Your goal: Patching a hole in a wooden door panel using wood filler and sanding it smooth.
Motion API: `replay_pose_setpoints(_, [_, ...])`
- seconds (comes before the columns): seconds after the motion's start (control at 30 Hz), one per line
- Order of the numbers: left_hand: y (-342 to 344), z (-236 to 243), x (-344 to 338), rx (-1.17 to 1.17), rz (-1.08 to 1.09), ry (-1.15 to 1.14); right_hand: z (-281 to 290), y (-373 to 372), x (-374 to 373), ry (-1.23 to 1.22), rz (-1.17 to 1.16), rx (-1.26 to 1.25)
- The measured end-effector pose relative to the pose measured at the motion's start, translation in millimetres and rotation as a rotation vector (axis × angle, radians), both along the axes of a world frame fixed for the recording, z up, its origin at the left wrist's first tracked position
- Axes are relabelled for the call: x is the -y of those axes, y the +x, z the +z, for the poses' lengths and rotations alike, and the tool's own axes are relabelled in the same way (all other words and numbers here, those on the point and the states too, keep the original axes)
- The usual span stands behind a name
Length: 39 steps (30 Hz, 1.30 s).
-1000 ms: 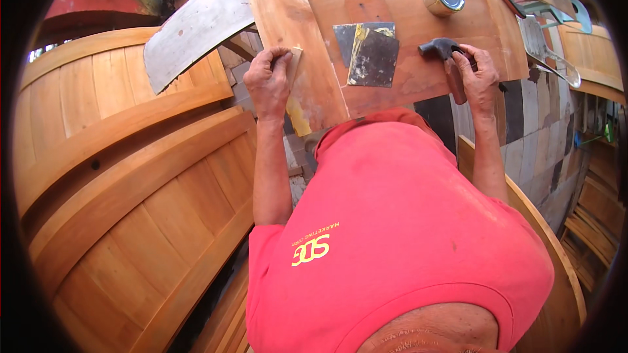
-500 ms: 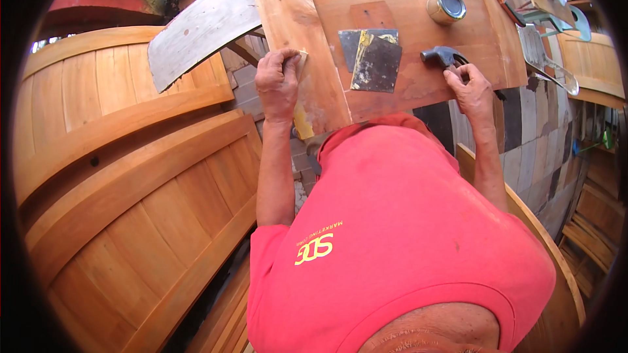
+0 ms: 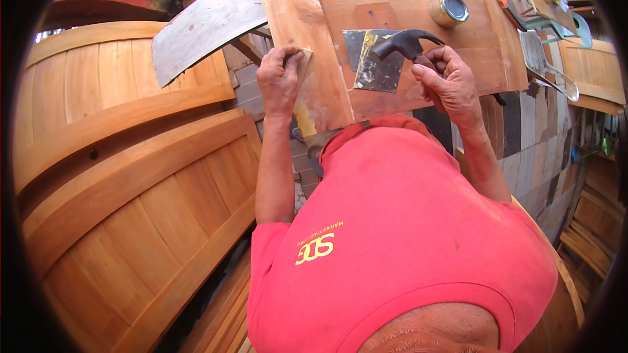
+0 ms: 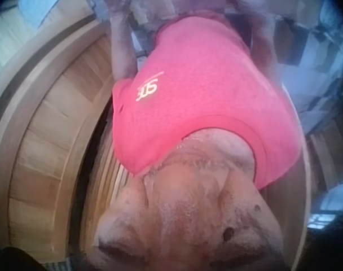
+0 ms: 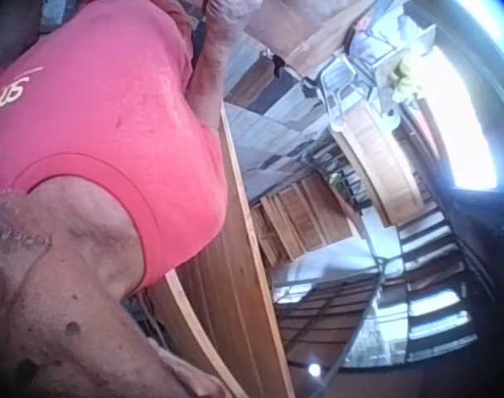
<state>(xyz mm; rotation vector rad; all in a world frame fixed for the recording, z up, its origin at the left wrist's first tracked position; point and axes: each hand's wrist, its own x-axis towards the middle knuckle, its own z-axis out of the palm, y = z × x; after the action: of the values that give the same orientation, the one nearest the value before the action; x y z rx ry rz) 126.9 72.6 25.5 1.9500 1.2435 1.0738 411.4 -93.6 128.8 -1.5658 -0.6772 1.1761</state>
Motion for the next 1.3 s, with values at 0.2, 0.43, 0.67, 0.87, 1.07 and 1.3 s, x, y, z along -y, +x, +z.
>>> replay_pose_setpoints(0.2, [0.9, 2.2, 0.0, 0.027, 0.012, -0.046, 4.3, -8.2, -8.4, -0.029, 0.102, 0.086])
replay_pose_setpoints(0.43, [-0.4, 1.5, -0.8, 0.021, 0.000, -0.027, 2.9, -15.6, -16.0, -0.010, 0.106, 0.060])
replay_pose_setpoints(0.67, [-1.8, 0.4, -0.6, -0.006, -0.007, 0.006, 1.1, -23.2, -29.0, 0.018, 0.132, 0.065])
replay_pose_setpoints(0.87, [1.8, 3.3, 1.9, -0.028, -0.011, 0.071, -9.8, -43.8, -41.4, 0.219, 0.118, 0.073])
replay_pose_setpoints(1.07, [0.4, 1.2, 3.1, -0.029, -0.026, 0.066, -18.9, -60.5, -62.1, 0.319, 0.298, 0.529])
replay_pose_setpoints(1.3, [-2.0, 3.8, 0.6, 0.013, -0.033, 0.007, -15.2, -79.7, -79.2, 0.735, 0.295, 0.908])
